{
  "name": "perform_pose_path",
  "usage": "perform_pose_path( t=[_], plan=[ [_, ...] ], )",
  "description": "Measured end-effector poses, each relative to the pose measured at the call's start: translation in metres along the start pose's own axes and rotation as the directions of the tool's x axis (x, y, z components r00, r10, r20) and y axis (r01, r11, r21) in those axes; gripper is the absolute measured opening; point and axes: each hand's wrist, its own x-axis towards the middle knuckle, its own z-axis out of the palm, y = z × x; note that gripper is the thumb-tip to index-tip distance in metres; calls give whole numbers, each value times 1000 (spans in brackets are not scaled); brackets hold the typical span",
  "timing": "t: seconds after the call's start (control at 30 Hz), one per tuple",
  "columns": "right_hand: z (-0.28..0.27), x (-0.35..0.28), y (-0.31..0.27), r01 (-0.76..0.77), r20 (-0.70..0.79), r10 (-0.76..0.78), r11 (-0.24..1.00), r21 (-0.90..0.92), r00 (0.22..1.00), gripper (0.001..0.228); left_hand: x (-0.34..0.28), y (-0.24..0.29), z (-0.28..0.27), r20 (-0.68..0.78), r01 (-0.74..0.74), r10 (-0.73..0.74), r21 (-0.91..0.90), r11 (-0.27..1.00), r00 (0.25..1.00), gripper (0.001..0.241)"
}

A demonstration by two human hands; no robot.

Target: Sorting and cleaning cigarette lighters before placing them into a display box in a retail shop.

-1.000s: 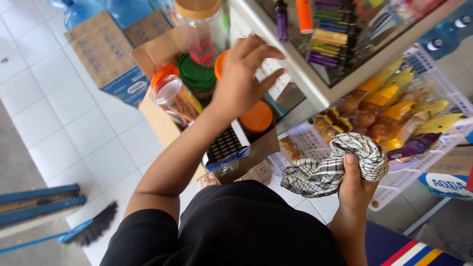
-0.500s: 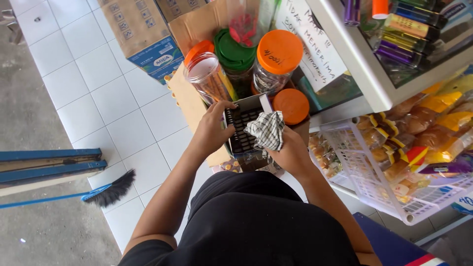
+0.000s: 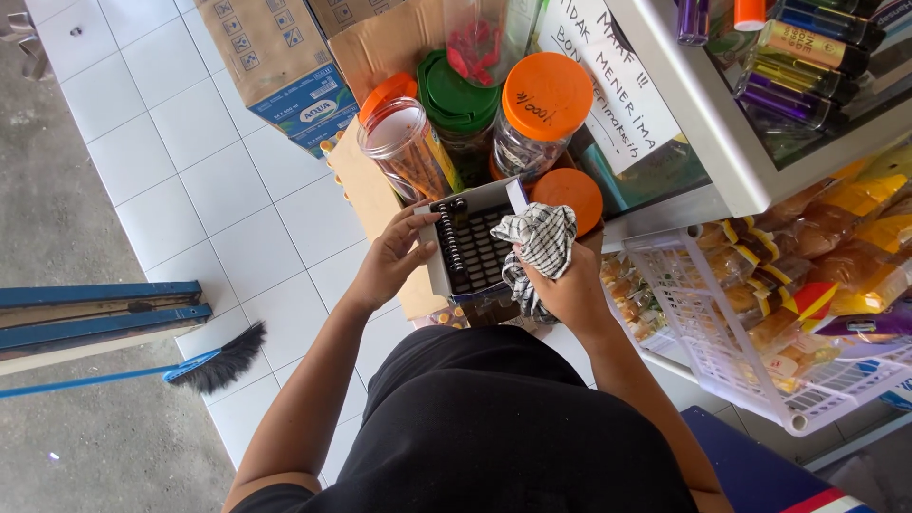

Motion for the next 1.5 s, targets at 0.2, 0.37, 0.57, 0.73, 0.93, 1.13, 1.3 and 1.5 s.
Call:
perform_pose_path(
  t=[0.2,0.37,0.57,0.73,0.93,1.13,1.3,1.5],
  plan=[
    [0,-3,-6,-133,6,134,972,191,991,15,-2,21,16,-37,221,-219,98,970,975,50],
    [-3,-6,-12,-123,28,120,953,276,992,17,-3,22,26,-215,248,-210,167,954,954,54],
    [-8,-9,-27,-100,74,74,886,453,995,21,-19,-1,18,-338,177,-149,53,983,929,57],
    [-13,-12,-31,-54,111,15,930,362,994,22,-23,6,22,-339,58,-93,-113,992,936,57],
    [-9,-12,-15,-85,86,50,874,479,995,23,-13,16,30,-329,104,-107,-27,994,938,58],
    [-12,-10,-3,-188,55,180,925,329,982,21,5,26,41,-221,88,-25,282,955,975,43],
    [-9,-11,-9,-180,-1,189,938,295,982,16,25,65,53,-190,21,329,890,456,925,37],
    [-7,-8,-17,-174,-34,185,961,215,982,16,50,37,56,27,-95,330,977,192,943,16]
  ],
)
